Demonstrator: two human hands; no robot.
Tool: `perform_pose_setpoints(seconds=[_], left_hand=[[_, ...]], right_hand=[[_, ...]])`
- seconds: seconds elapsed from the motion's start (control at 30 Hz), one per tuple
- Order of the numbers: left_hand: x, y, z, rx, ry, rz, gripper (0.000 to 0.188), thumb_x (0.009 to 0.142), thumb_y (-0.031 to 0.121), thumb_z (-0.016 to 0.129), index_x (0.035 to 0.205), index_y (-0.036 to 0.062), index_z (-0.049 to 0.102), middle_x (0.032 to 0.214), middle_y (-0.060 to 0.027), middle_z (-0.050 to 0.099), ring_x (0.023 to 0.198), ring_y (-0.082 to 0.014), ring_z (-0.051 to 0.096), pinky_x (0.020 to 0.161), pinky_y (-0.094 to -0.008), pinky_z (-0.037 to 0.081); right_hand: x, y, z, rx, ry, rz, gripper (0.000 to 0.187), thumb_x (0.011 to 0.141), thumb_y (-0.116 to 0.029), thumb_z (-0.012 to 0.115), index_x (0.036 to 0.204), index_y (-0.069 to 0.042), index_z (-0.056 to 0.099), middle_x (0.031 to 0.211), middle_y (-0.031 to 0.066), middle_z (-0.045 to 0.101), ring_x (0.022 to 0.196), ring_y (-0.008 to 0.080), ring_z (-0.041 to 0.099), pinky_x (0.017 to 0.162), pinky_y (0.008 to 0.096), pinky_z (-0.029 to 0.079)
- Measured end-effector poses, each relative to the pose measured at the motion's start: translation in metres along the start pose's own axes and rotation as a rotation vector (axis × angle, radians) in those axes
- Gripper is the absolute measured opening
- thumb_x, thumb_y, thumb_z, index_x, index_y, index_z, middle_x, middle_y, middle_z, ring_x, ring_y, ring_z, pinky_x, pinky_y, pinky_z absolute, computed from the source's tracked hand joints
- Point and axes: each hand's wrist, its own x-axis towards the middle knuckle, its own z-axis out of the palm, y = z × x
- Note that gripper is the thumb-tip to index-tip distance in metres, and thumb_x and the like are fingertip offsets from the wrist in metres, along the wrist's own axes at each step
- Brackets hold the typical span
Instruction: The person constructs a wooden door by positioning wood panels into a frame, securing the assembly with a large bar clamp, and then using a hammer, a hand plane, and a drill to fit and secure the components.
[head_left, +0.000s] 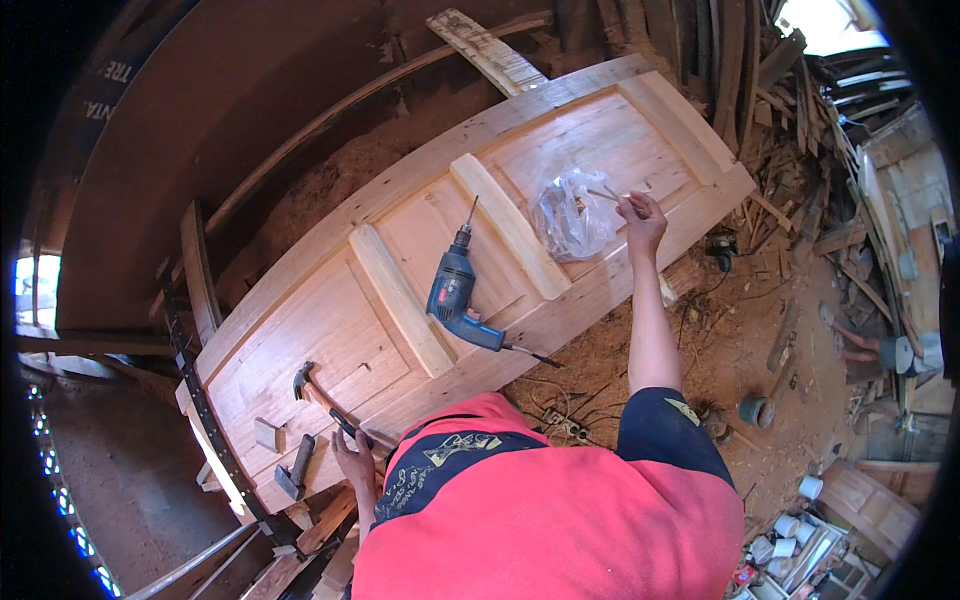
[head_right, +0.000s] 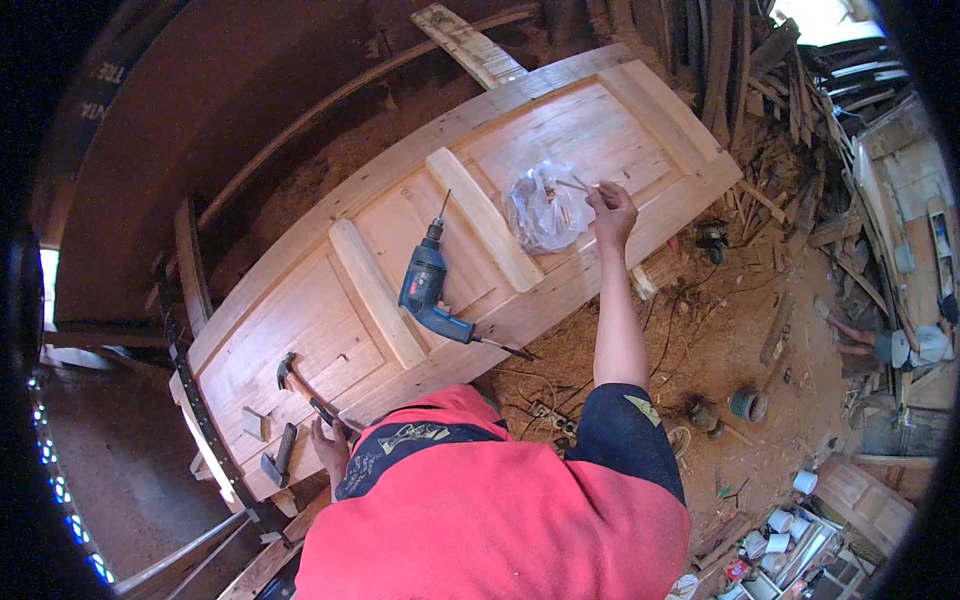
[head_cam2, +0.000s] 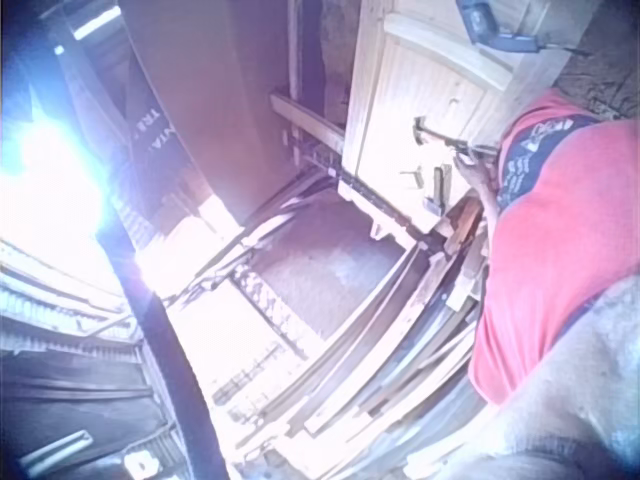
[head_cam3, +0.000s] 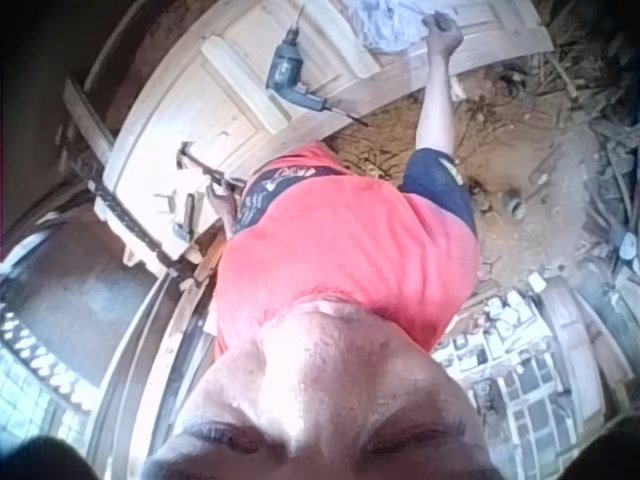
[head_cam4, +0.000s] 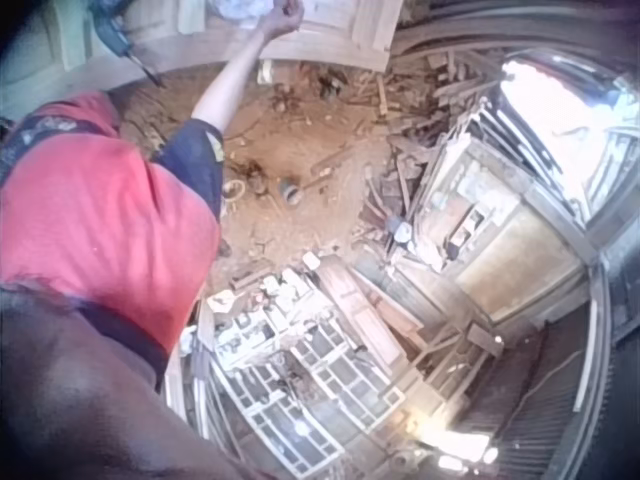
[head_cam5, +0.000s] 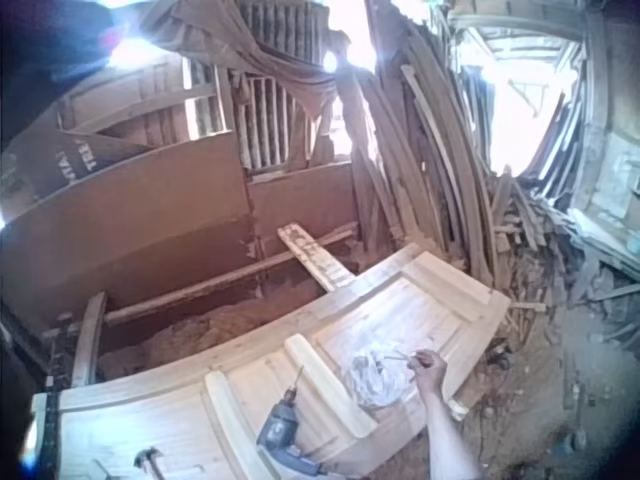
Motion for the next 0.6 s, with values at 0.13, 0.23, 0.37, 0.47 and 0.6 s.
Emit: perform_pose_setpoints(seconds=[0.13, 0.23, 0.37, 0.47, 0.6], left_hand=[[0.015, 0.028, -0.005, -0.080, 0.182, 0.080, 0.049, 0.095, 0.030, 0.065, 0.128, -0.0055, 0.056, 0.137, -0.0267, 0.051, 0.128, -0.0387, 0.048, 0.108, -0.0443, 0.038], [0.035, 0.090, -0.009, -0.599, 0.064, 0.008, 0.047, 0.096, 0.029, 0.065, 0.129, -0.0033, 0.056, 0.137, -0.0225, 0.052, 0.127, -0.0340, 0.050, 0.105, -0.0421, 0.041], [0.046, 0.218, -0.020, -1.190, -0.542, -0.081, 0.059, 0.102, 0.045, 0.049, 0.142, 0.0026, 0.043, 0.135, -0.0196, 0.053, 0.124, -0.0275, 0.055, 0.100, -0.0392, 0.047], [0.053, 0.264, -0.008, -1.556, -0.869, -0.303, 0.062, 0.102, 0.054, 0.039, 0.144, 0.0082, 0.040, 0.131, -0.0167, 0.059, 0.121, -0.0265, 0.057, 0.100, -0.0439, 0.048], [0.061, 0.239, 0.040, -1.656, -0.925, -0.623, 0.047, 0.102, 0.051, 0.042, 0.119, 0.0104, 0.056, 0.103, -0.0083, 0.066, 0.097, -0.0225, 0.063, 0.091, -0.0435, 0.051]], right_hand=[[-0.006, -0.026, 0.001, 0.231, 0.146, -0.145, 0.025, 0.086, 0.001, 0.073, 0.108, 0.003, 0.064, 0.093, 0.0103, 0.068, 0.079, 0.0165, 0.068, 0.075, 0.0292, 0.061], [-0.035, -0.052, 0.033, 0.292, 0.059, -0.158, 0.021, 0.086, 0.001, 0.073, 0.105, 0.002, 0.065, 0.091, 0.0076, 0.068, 0.079, 0.0152, 0.068, 0.076, 0.0295, 0.061], [-0.144, -0.058, 0.115, 0.295, -0.404, -0.013, 0.013, 0.085, -0.002, 0.075, 0.096, -0.005, 0.069, 0.092, 0.0035, 0.071, 0.077, 0.0111, 0.067, 0.073, 0.0266, 0.056], [-0.240, -0.059, 0.167, 0.042, -0.847, -0.030, 0.014, 0.083, -0.010, 0.074, 0.096, -0.007, 0.070, 0.090, 0.0061, 0.071, 0.083, 0.0173, 0.068, 0.076, 0.0349, 0.056], [-0.312, -0.053, 0.196, -0.452, -1.072, -0.511, 0.021, 0.081, -0.019, 0.067, 0.099, -0.010, 0.071, 0.097, 0.0123, 0.069, 0.091, 0.0308, 0.069, 0.084, 0.0482, 0.053]])
